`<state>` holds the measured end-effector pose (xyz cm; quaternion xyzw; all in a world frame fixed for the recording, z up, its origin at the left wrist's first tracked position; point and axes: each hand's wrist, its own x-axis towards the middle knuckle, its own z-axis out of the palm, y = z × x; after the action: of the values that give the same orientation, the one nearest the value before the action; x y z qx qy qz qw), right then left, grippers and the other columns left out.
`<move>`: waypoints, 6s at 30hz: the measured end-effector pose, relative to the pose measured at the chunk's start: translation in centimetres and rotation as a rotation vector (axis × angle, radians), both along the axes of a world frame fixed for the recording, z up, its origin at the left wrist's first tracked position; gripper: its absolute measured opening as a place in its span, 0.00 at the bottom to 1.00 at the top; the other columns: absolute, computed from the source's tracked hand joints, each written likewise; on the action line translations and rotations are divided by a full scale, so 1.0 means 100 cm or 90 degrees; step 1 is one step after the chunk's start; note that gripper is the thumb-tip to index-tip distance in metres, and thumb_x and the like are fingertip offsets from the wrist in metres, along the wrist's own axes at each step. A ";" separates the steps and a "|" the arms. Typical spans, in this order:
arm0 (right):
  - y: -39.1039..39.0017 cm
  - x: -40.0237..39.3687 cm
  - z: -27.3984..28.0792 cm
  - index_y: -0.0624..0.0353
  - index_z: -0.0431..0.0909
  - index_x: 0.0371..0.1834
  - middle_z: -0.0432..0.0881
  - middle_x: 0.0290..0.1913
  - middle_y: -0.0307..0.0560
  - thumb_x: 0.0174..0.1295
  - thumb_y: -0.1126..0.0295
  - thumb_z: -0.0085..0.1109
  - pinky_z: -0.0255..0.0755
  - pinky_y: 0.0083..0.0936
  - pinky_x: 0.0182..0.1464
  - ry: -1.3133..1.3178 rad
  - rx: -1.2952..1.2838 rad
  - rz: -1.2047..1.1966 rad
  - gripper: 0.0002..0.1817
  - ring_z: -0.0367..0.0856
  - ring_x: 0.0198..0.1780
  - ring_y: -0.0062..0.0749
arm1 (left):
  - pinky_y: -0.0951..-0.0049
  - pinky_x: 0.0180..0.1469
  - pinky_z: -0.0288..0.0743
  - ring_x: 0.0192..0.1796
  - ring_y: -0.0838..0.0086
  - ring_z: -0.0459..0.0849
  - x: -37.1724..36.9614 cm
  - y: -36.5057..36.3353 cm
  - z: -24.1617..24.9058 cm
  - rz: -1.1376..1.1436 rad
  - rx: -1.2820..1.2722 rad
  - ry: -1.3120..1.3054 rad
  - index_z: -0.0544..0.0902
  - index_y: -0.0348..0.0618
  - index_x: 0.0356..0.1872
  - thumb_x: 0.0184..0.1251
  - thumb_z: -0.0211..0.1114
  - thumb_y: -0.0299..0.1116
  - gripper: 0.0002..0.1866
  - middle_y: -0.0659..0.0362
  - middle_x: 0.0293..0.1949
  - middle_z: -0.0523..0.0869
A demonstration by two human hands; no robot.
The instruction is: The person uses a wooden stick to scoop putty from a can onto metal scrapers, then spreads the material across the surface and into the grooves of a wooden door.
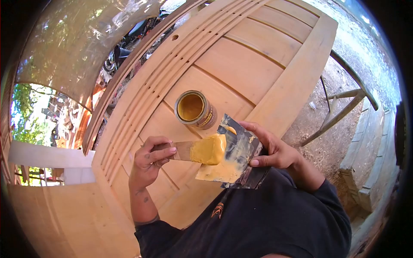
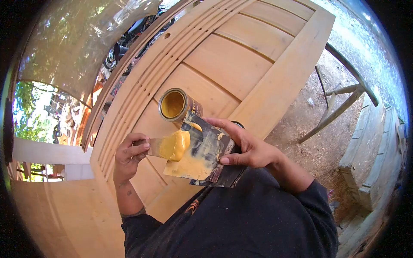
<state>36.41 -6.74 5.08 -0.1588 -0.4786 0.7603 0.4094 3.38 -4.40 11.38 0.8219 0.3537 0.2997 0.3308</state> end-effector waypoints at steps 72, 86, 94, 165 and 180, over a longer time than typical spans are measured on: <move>0.013 -0.018 -0.013 0.64 0.44 0.72 0.59 0.68 0.45 0.53 0.78 0.64 0.51 0.25 0.70 0.151 -0.147 0.055 0.46 0.58 0.68 0.26 | 0.74 0.33 0.72 0.34 0.68 0.75 0.036 -0.009 -0.014 0.306 0.467 0.149 0.79 0.48 0.53 0.38 0.69 0.11 0.34 0.56 0.37 0.74; 0.013 -0.017 -0.013 0.64 0.43 0.72 0.60 0.68 0.46 0.54 0.78 0.63 0.53 0.26 0.69 0.150 -0.133 0.067 0.46 0.60 0.67 0.26 | 0.73 0.40 0.79 0.41 0.65 0.81 0.013 -0.017 0.001 0.309 0.334 0.093 0.77 0.35 0.52 0.58 0.66 0.25 0.19 0.52 0.40 0.80; 0.009 -0.021 -0.010 0.63 0.42 0.72 0.60 0.68 0.45 0.55 0.77 0.63 0.53 0.28 0.69 0.170 -0.150 0.084 0.46 0.60 0.68 0.26 | 0.73 0.37 0.81 0.34 0.68 0.86 0.026 -0.021 -0.003 0.171 -0.073 -0.094 0.75 0.28 0.50 0.69 0.57 0.33 0.17 0.50 0.34 0.85; 0.031 0.009 -0.014 0.58 0.46 0.72 0.46 0.74 0.50 0.56 0.83 0.55 0.44 0.29 0.71 0.054 0.123 -0.070 0.41 0.42 0.74 0.32 | 0.66 0.38 0.70 0.38 0.64 0.75 0.054 0.001 0.107 0.214 0.416 0.507 0.78 0.51 0.55 0.48 0.69 0.26 0.28 0.56 0.35 0.74; 0.024 -0.006 0.003 0.59 0.45 0.73 0.49 0.72 0.48 0.58 0.81 0.57 0.53 0.25 0.69 0.076 0.049 -0.021 0.41 0.52 0.70 0.27 | 0.67 0.29 0.75 0.29 0.62 0.82 0.030 -0.020 0.029 0.223 0.427 0.374 0.80 0.41 0.45 0.44 0.59 0.12 0.23 0.54 0.33 0.82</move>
<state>35.77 -4.31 5.36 -0.1053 -0.4795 0.7427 0.4554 6.43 -6.36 14.32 0.8612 0.4493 0.2037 -0.1223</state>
